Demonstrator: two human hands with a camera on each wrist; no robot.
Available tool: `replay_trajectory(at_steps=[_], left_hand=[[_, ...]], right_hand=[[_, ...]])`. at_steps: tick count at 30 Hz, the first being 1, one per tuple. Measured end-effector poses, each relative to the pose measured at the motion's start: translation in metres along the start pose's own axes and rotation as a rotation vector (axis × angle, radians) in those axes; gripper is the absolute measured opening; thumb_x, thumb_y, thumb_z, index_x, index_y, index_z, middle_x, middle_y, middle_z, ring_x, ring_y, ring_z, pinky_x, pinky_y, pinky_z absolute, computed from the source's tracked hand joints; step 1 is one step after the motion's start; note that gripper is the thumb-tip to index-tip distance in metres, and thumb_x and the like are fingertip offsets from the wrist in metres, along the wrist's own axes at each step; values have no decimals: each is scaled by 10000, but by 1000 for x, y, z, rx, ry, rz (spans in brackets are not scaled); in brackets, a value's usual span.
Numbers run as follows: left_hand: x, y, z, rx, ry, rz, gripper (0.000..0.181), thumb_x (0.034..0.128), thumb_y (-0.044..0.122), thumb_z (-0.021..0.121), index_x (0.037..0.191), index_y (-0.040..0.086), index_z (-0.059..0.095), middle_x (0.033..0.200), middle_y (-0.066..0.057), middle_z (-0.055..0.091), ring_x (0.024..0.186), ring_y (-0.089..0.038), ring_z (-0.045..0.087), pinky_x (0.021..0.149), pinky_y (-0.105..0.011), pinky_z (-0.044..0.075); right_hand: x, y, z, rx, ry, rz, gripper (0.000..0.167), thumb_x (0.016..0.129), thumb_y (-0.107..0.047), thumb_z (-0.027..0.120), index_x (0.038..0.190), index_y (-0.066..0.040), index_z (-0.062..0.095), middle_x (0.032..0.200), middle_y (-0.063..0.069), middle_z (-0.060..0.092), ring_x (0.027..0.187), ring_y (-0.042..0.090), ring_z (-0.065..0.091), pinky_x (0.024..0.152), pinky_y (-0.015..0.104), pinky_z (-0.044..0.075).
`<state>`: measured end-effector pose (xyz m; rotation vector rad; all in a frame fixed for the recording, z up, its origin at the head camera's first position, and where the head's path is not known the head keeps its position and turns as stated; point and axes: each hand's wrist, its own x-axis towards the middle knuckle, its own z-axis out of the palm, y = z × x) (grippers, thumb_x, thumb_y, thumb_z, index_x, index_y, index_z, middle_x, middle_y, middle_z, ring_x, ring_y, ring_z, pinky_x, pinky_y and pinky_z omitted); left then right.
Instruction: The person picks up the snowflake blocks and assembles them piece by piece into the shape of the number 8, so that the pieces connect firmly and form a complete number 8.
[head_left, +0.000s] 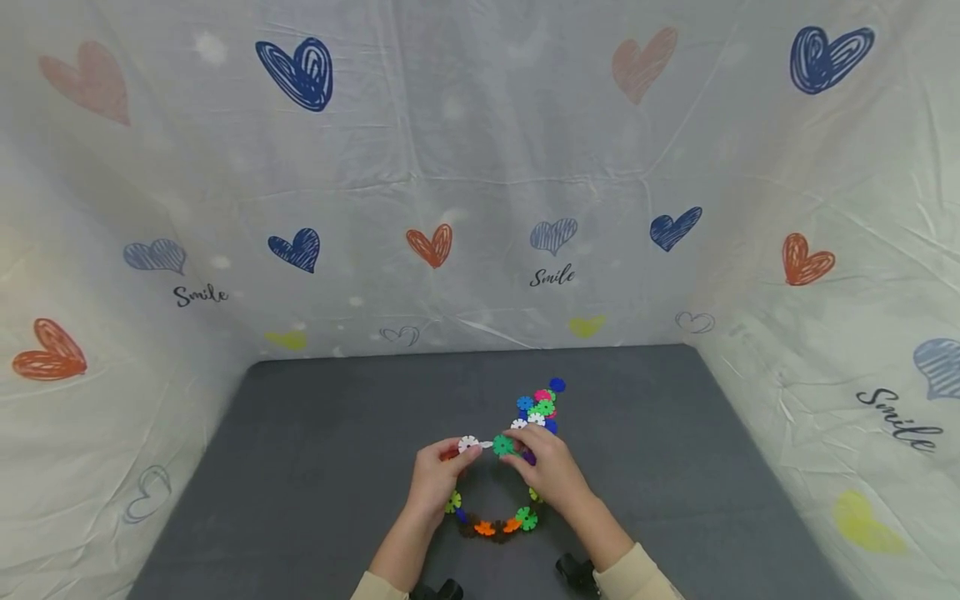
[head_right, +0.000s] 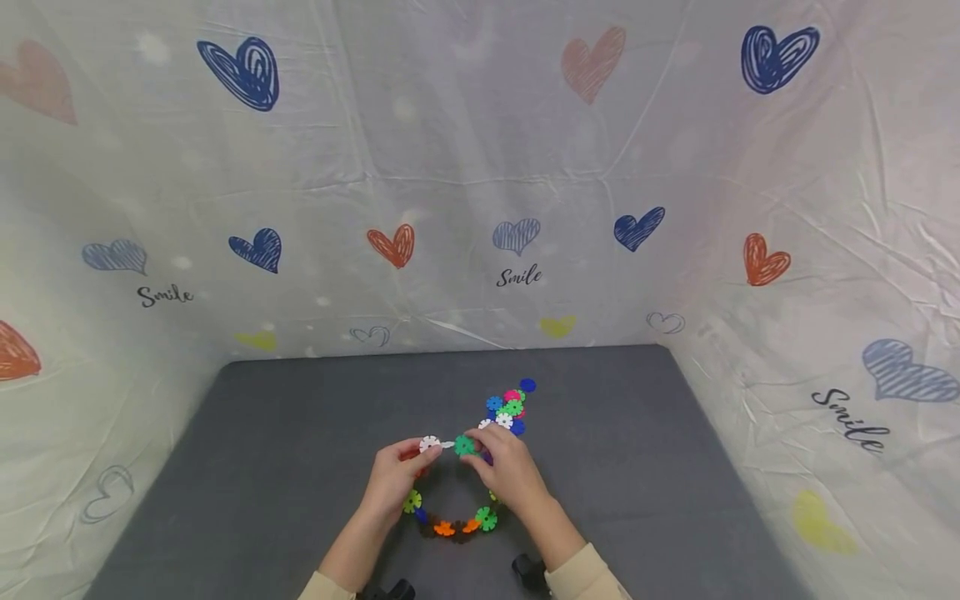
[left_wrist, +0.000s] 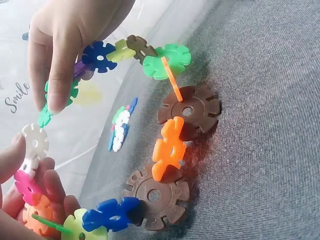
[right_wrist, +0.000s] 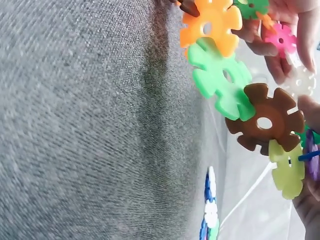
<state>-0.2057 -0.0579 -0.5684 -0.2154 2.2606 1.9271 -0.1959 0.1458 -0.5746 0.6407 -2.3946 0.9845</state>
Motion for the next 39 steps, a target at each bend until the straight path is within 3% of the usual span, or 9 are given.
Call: replay_trajectory(at_steps=[5, 16, 19, 23, 29, 39], left_hand=[[-1, 1, 2, -6, 11, 8, 414, 855, 350, 817, 1085, 14, 743, 950, -75, 691, 793, -174, 616, 743, -280, 557], [-4, 3, 4, 16, 36, 39, 396, 849, 379, 817, 1072, 56, 767, 1015, -81, 708, 862, -199, 615, 777, -285, 569], [-6, 5, 5, 17, 57, 61, 374, 842, 366, 827, 1060, 67, 773, 1000, -76, 709, 868, -208, 611, 767, -282, 570], [-7, 7, 5, 10, 76, 69, 346, 833, 366, 835, 1054, 106, 780, 1009, -55, 709, 897, -210, 609, 769, -271, 566], [-6, 7, 2, 2, 52, 76, 336, 834, 372, 833, 1053, 122, 783, 1019, -45, 713, 895, -211, 611, 765, -268, 558], [-5, 5, 2, 8, 12, 71, 339, 840, 371, 829, 1056, 114, 784, 1024, -53, 711, 899, -216, 599, 781, -319, 560]], right_hand=[[-1, 2, 0, -10, 44, -59, 367, 754, -82, 887, 1085, -80, 727, 894, -5, 643, 775, 99, 580, 690, 196, 542], [3, -4, -4, -104, 26, -140, 392, 759, -118, 891, 1111, -71, 725, 970, 10, 669, 809, 108, 601, 745, 208, 565], [4, -3, -6, -148, 21, -169, 346, 839, -209, 835, 1127, -59, 715, 983, 24, 667, 833, 124, 611, 770, 223, 571], [4, 2, -8, -148, 57, -180, 384, 960, -381, 650, 1135, -45, 714, 974, 35, 663, 826, 124, 599, 761, 219, 561], [4, 5, -9, -126, 76, -227, 395, 998, -394, 590, 1152, -50, 711, 1021, 35, 679, 865, 139, 626, 794, 239, 567], [3, 6, -7, -114, 73, -221, 398, 993, -395, 591, 1146, -46, 708, 1026, 39, 683, 882, 155, 637, 804, 258, 573]])
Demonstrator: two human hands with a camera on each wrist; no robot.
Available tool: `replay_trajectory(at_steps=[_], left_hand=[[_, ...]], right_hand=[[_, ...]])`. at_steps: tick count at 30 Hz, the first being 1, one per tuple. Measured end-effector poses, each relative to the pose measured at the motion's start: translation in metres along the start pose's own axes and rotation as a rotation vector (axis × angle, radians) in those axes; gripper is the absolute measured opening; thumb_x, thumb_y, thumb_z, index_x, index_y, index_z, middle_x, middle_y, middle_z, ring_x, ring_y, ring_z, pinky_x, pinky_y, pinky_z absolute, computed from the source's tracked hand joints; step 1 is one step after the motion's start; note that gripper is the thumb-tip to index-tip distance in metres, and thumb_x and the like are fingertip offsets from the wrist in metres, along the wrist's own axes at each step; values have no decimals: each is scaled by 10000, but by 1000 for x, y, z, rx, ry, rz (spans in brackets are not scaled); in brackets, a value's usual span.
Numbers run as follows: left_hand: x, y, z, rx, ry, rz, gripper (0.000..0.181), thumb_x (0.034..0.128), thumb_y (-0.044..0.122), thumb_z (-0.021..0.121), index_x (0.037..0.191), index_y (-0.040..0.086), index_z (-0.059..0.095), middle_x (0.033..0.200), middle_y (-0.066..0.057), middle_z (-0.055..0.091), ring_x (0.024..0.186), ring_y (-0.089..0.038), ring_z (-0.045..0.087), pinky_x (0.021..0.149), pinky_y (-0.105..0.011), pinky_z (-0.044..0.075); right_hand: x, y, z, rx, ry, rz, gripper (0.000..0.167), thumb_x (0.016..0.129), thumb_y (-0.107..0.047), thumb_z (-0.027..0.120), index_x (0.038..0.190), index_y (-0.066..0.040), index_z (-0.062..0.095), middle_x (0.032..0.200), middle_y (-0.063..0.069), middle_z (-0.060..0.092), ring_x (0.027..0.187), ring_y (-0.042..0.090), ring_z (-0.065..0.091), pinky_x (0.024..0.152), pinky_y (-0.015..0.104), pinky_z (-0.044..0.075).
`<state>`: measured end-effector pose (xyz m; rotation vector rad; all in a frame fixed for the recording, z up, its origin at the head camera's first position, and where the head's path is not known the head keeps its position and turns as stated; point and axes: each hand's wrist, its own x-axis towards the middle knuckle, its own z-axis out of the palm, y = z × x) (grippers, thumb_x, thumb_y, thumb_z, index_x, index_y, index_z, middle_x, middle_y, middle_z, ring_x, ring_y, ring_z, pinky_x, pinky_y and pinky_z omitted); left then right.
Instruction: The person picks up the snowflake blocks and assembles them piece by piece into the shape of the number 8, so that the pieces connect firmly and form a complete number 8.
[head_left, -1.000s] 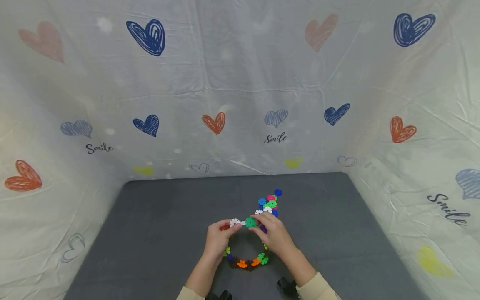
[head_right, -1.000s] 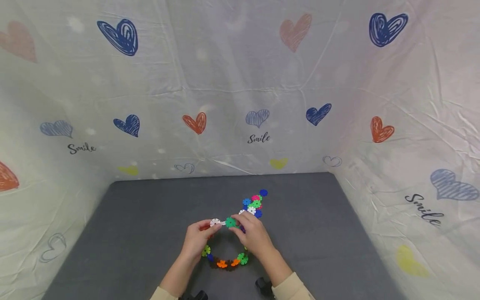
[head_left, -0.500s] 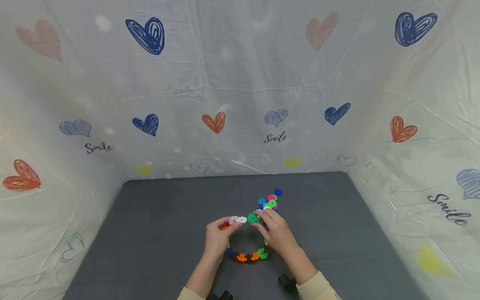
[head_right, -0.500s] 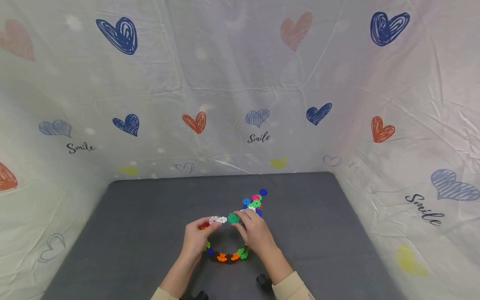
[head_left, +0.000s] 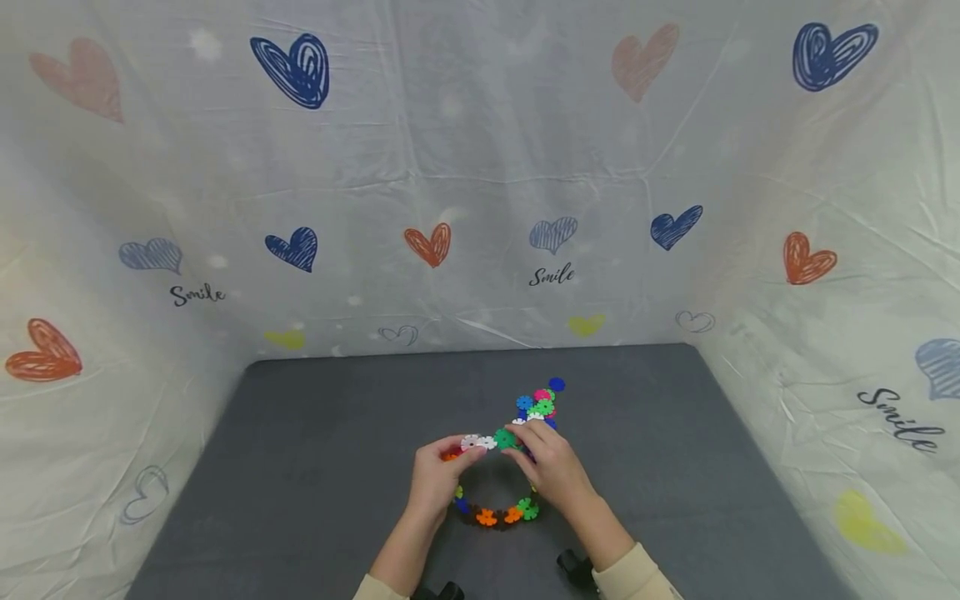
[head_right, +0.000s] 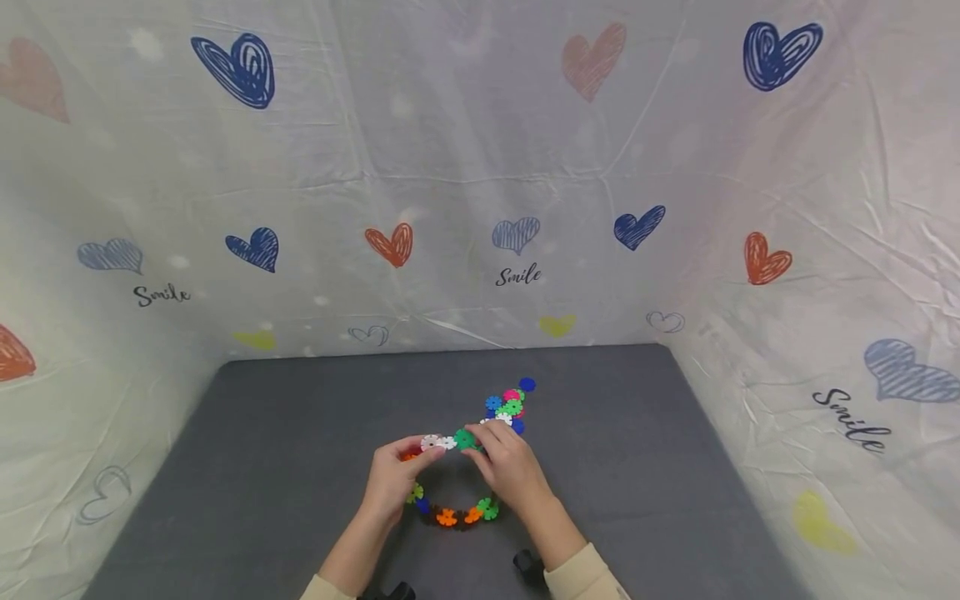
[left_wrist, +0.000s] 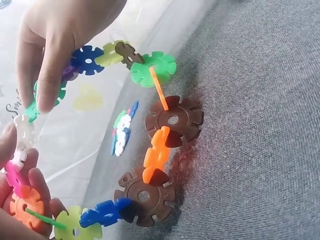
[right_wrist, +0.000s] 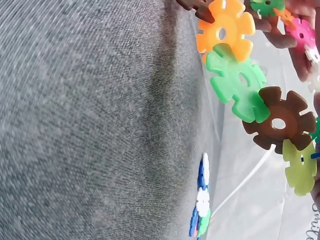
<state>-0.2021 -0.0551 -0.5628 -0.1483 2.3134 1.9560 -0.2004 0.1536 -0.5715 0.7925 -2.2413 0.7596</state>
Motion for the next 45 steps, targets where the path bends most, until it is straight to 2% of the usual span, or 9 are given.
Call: replay_trajectory(at_steps=[9, 14, 20, 23, 27, 31, 34, 41, 45], left_hand=[[-1, 1, 2, -19, -44, -1, 333, 838, 326, 837, 1030, 57, 790, 988, -73, 728, 841, -200, 593, 781, -366, 558], [0, 0, 3, -53, -74, -33, 351, 856, 314, 822, 1073, 42, 774, 988, -63, 726, 833, -187, 611, 820, -394, 566], [9, -11, -1, -213, -52, -158, 392, 942, 266, 736, 1179, -41, 688, 964, -79, 687, 770, -159, 622, 743, -311, 579], [16, -21, -6, -324, -35, -235, 397, 1031, 209, 595, 1308, -76, 593, 1025, -97, 640, 800, -147, 627, 748, -298, 581], [22, -30, -16, -371, -28, -280, 408, 1081, 150, 418, 1427, -49, 504, 1157, -168, 621, 941, -244, 657, 876, -380, 544], [27, -30, -24, -264, -58, -232, 434, 1071, 147, 395, 1475, 13, 483, 1430, -242, 508, 1325, -381, 484, 1104, -602, 345], [29, -29, -27, -187, -105, -166, 472, 1051, 86, 402, 1516, 2, 412, 1562, -262, 369, 1468, -427, 303, 1186, -636, 198], [31, -34, -29, -267, -184, -107, 655, 902, -161, 364, 1541, -19, 331, 1572, -273, 343, 1451, -391, 352, 1113, -420, 413], [33, -39, -32, -418, -235, -49, 741, 855, -235, 319, 1560, -7, 285, 1618, -236, 281, 1496, -362, 283, 1117, -309, 411]], right_hand=[[0, 1, 1, 33, -32, -89, 320, 987, -286, 653, 1148, -9, 669, 1042, 60, 652, 891, 158, 621, 819, 260, 564], [0, 3, 2, 36, -56, -59, 320, 933, -241, 733, 1145, -11, 670, 1030, 55, 648, 873, 149, 609, 805, 257, 562], [-4, 10, 3, 59, -89, 172, 535, 823, -237, 850, 1300, -105, 649, 1089, 42, 680, 942, 157, 644, 812, 323, 575], [-10, 21, 1, 83, -82, 353, 505, 865, -206, 812, 1328, -104, 640, 1076, 84, 699, 956, 196, 675, 784, 363, 583], [-17, 35, -3, 108, -134, 607, 397, 912, -179, 765, 1276, -57, 667, 989, 81, 694, 860, 174, 662, 719, 341, 562], [-23, 38, -5, 175, -265, 804, 243, 941, -217, 732, 1117, -50, 721, 866, 19, 700, 740, 123, 640, 648, 315, 537], [-24, 35, -4, 309, -348, 892, 232, 965, -237, 700, 1073, -32, 719, 792, 26, 700, 662, 129, 645, 571, 299, 539], [-23, 25, 7, 486, -375, 870, 311, 993, -205, 658, 1203, 24, 670, 849, 56, 720, 682, 137, 671, 591, 280, 569], [-23, 26, 10, 549, -254, 878, 251, 984, -99, 651, 1200, 28, 671, 869, 102, 727, 686, 151, 681, 611, 301, 577]])
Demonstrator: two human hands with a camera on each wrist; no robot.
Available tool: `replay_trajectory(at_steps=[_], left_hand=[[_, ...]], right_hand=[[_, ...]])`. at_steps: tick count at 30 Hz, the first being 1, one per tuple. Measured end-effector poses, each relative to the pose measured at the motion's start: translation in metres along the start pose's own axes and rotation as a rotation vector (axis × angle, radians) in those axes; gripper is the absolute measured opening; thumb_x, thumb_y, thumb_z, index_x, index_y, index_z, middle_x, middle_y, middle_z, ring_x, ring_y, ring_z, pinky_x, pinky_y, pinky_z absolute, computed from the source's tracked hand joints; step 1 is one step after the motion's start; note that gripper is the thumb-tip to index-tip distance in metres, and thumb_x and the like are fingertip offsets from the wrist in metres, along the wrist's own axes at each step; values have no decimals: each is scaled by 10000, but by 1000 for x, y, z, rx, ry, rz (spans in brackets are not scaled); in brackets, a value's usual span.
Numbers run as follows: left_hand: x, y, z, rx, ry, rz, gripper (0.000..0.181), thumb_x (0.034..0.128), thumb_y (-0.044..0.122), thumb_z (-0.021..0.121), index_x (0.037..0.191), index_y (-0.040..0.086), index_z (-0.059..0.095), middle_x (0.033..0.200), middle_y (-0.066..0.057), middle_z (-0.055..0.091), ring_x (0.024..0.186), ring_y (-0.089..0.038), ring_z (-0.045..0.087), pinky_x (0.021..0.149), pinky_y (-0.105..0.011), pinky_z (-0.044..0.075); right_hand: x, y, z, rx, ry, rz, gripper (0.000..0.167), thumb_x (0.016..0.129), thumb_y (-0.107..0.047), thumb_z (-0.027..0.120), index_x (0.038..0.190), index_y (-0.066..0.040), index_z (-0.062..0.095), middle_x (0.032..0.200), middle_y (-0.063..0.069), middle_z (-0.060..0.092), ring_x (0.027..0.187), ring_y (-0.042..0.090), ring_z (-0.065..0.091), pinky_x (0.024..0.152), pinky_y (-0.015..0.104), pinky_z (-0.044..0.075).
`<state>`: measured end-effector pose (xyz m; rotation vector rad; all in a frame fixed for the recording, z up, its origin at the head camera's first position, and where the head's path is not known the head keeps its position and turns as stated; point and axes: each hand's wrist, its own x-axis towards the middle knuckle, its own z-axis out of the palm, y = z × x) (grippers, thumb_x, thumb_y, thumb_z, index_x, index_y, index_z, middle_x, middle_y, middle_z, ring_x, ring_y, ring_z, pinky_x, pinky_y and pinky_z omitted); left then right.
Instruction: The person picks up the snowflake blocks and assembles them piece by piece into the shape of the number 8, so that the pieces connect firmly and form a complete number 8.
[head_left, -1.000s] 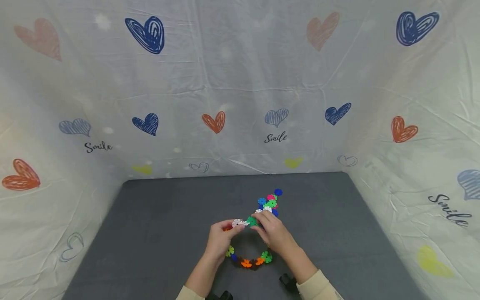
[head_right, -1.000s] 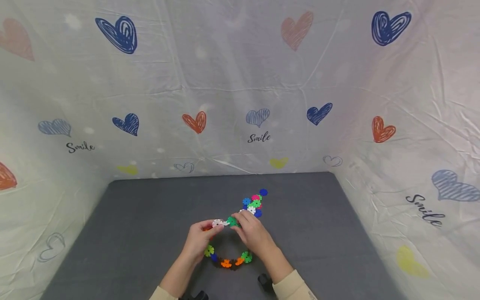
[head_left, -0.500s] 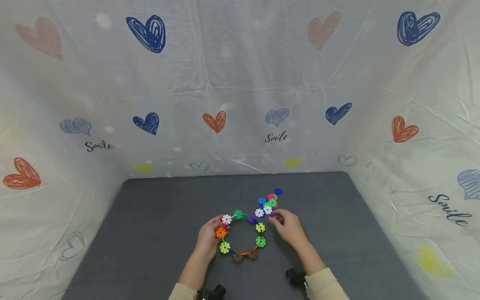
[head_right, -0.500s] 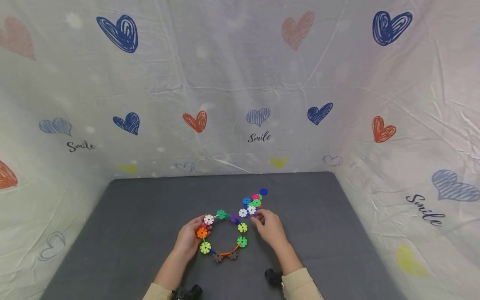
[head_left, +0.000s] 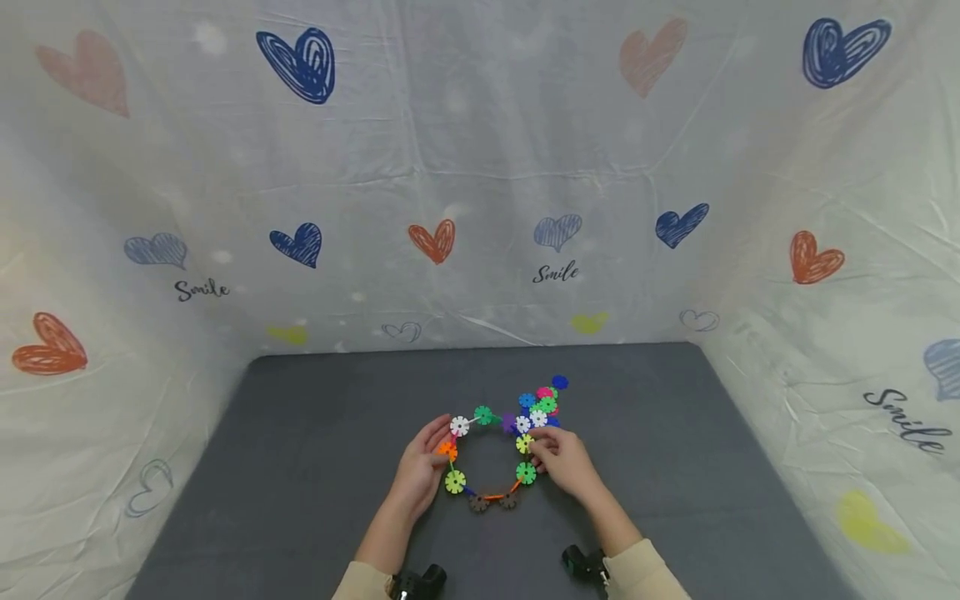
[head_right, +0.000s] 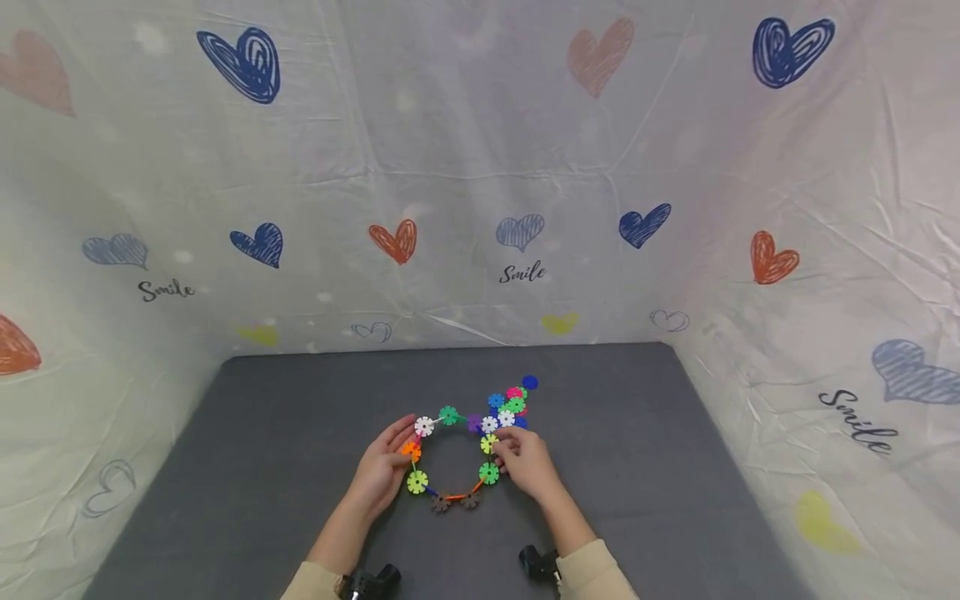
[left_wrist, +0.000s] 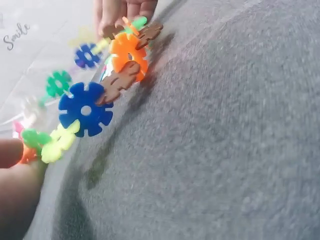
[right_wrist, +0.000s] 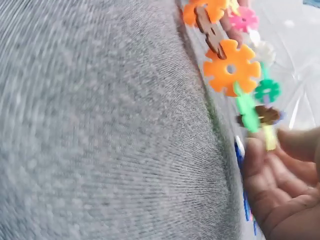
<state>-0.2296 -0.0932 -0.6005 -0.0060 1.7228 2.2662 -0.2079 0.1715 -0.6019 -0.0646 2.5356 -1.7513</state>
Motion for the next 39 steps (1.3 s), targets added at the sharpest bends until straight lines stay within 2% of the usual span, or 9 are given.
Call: replay_trajectory(at_steps=[4, 9, 12, 17, 20, 26, 33, 36, 39], left_hand=[[0, -1, -4, -98, -34, 53, 759, 861, -253, 301, 1569, 19, 273, 1645, -186, 252, 1524, -339, 234, 1154, -326, 333], [0, 1, -3, -126, -33, 82, 701, 907, -229, 298, 1558, 30, 301, 1627, -179, 287, 1495, -303, 292, 1119, -257, 385], [1, 2, -1, -118, -29, 84, 598, 985, -169, 299, 1552, 20, 311, 1601, -205, 322, 1456, -291, 351, 1128, -294, 397], [4, 6, 5, -86, -7, 54, 501, 1054, -52, 350, 1546, 43, 342, 1575, -212, 371, 1443, -318, 392, 1206, -520, 255], [7, 10, 8, -73, 10, 32, 500, 1051, -40, 371, 1542, 53, 352, 1570, -213, 382, 1441, -340, 395, 1206, -570, 212], [8, 15, 11, -98, 15, 21, 507, 1049, -57, 354, 1548, 26, 325, 1564, -231, 383, 1432, -337, 411, 1201, -566, 240], [3, 16, 6, -168, 43, 33, 517, 1037, -83, 324, 1546, 1, 324, 1574, -243, 365, 1467, -352, 367, 1211, -535, 235], [0, 17, 2, -155, 64, 36, 517, 1033, -84, 332, 1543, 3, 331, 1568, -238, 378, 1459, -347, 383, 1208, -540, 235], [0, 16, 4, -146, 70, 28, 513, 1033, -82, 337, 1538, 10, 344, 1560, -236, 391, 1451, -346, 396, 1205, -559, 226]], right_hand=[[1, -2, -1, 145, 73, -22, 211, 961, -26, 663, 1164, 20, 695, 899, 172, 732, 706, 187, 697, 643, 346, 594], [-2, -5, -3, 232, 113, -64, 225, 958, -39, 674, 1168, 35, 699, 912, 236, 720, 711, 207, 694, 661, 373, 600], [-4, -5, -5, 255, 135, -74, 227, 954, -44, 681, 1166, 35, 706, 906, 248, 716, 706, 193, 690, 658, 352, 595], [-5, -6, -8, 281, 171, -116, 220, 942, -30, 690, 1148, 42, 717, 889, 271, 705, 699, 156, 683, 657, 301, 591], [-4, -7, -10, 284, 181, -129, 220, 938, -21, 692, 1145, 48, 718, 886, 276, 702, 696, 127, 679, 658, 273, 590], [-4, -7, -12, 270, 193, -124, 233, 941, -51, 698, 1154, 42, 719, 906, 260, 712, 705, 98, 683, 662, 280, 595], [-1, -7, -8, 267, 178, -127, 245, 951, -81, 696, 1164, 38, 717, 916, 255, 710, 710, 111, 690, 662, 301, 599], [1, -9, -4, 280, 158, -128, 241, 948, -64, 695, 1158, 52, 712, 908, 262, 709, 700, 116, 687, 659, 304, 597], [-1, -11, -6, 279, 149, -130, 242, 946, -57, 696, 1157, 61, 707, 902, 271, 705, 696, 119, 681, 661, 312, 596]])
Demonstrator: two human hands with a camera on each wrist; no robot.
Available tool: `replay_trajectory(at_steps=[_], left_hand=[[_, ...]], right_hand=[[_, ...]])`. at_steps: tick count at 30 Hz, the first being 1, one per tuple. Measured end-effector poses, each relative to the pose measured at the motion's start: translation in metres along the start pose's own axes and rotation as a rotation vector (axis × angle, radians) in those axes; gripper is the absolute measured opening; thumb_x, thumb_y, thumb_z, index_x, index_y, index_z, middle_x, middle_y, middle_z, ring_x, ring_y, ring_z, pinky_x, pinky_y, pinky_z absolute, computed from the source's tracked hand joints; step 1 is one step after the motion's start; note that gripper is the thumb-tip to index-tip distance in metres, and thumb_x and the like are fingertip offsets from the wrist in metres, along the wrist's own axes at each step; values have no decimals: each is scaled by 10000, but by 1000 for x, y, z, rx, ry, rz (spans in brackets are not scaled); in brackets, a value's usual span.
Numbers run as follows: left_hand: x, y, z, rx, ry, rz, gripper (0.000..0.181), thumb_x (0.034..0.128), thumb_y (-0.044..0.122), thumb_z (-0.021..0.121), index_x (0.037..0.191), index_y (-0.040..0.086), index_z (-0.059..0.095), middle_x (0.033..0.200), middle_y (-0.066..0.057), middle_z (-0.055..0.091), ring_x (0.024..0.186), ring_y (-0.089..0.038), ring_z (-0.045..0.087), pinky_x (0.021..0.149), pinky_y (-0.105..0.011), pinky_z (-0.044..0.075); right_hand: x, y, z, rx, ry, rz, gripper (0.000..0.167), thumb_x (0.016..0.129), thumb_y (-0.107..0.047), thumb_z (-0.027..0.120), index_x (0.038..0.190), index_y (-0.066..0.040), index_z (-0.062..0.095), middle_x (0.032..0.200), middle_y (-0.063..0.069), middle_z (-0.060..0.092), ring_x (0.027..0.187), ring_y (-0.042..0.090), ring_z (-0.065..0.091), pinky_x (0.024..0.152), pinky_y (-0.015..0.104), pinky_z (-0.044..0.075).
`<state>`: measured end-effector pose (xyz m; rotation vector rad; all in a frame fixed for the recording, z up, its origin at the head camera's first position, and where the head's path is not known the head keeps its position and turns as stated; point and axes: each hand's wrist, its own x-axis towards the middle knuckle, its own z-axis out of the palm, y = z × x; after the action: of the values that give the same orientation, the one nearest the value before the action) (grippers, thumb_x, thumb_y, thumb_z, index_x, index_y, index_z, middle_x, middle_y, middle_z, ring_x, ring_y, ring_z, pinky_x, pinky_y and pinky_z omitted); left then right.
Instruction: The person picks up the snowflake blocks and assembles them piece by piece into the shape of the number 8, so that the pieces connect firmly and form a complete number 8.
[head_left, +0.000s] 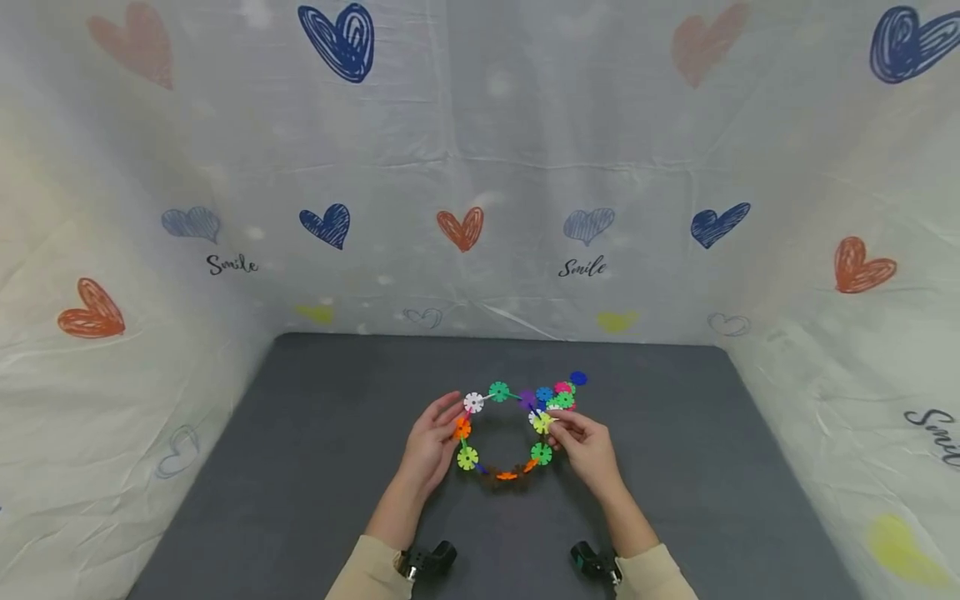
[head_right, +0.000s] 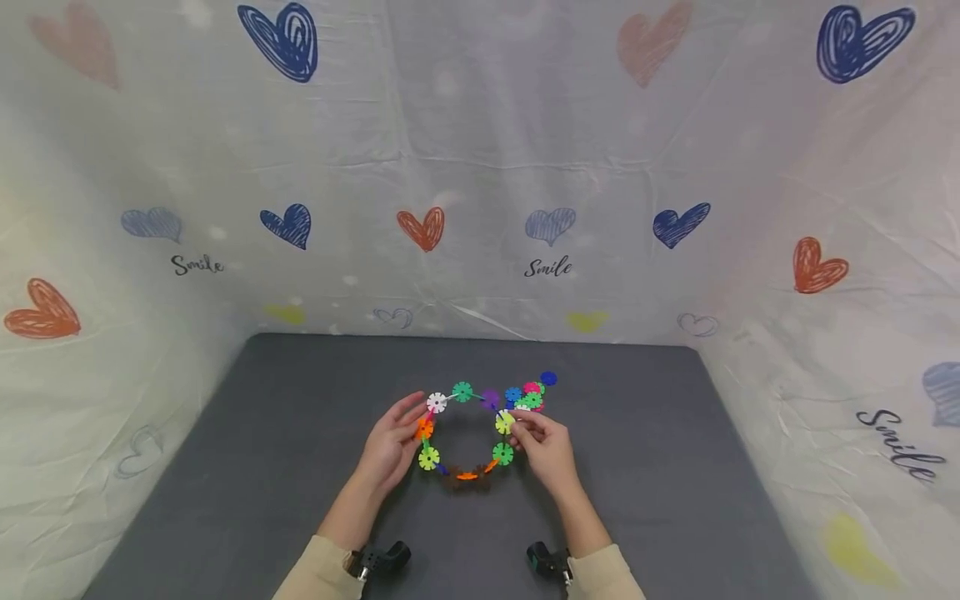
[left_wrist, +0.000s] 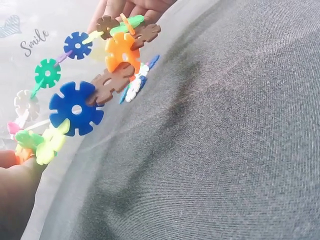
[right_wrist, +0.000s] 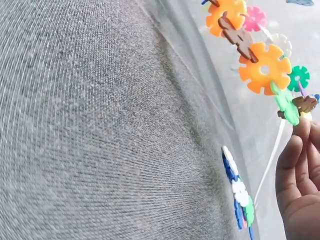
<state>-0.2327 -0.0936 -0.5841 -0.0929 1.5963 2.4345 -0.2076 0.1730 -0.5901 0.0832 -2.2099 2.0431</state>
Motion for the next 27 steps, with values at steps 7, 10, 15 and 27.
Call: replay_trajectory(at_steps=[7, 10, 15, 27], left_hand=[[-2, 2, -1, 15, -4, -8, 526, 1022, -104, 338, 1538, -5, 330, 1562, -260, 373, 1445, -360, 396, 1198, -564, 242], [-3, 2, 0, 15, 6, -16, 520, 1028, -97, 341, 1537, 7, 343, 1556, -249, 389, 1432, -344, 416, 1195, -561, 252], [-3, 1, 0, 9, 12, -26, 512, 1034, -82, 345, 1534, 28, 363, 1546, -223, 414, 1403, -312, 452, 1195, -545, 269], [-2, 1, -1, 0, 12, -24, 511, 1036, -73, 352, 1535, 33, 366, 1546, -217, 415, 1395, -315, 459, 1195, -527, 276]], right_hand=[[0, 0, 2, -22, 7, 38, 229, 937, -68, 711, 1146, 24, 724, 903, 231, 718, 692, 111, 677, 665, 264, 582], [0, 0, 2, -30, 12, 47, 220, 935, -66, 713, 1142, 7, 731, 901, 223, 723, 694, 120, 678, 674, 274, 585], [-1, 0, 1, -37, 11, 33, 223, 940, -84, 712, 1145, -1, 737, 892, 230, 711, 697, 148, 680, 678, 333, 592], [-2, -15, 2, -36, 0, 18, 257, 963, -21, 661, 1194, 88, 689, 927, 313, 675, 737, 381, 658, 662, 353, 579]])
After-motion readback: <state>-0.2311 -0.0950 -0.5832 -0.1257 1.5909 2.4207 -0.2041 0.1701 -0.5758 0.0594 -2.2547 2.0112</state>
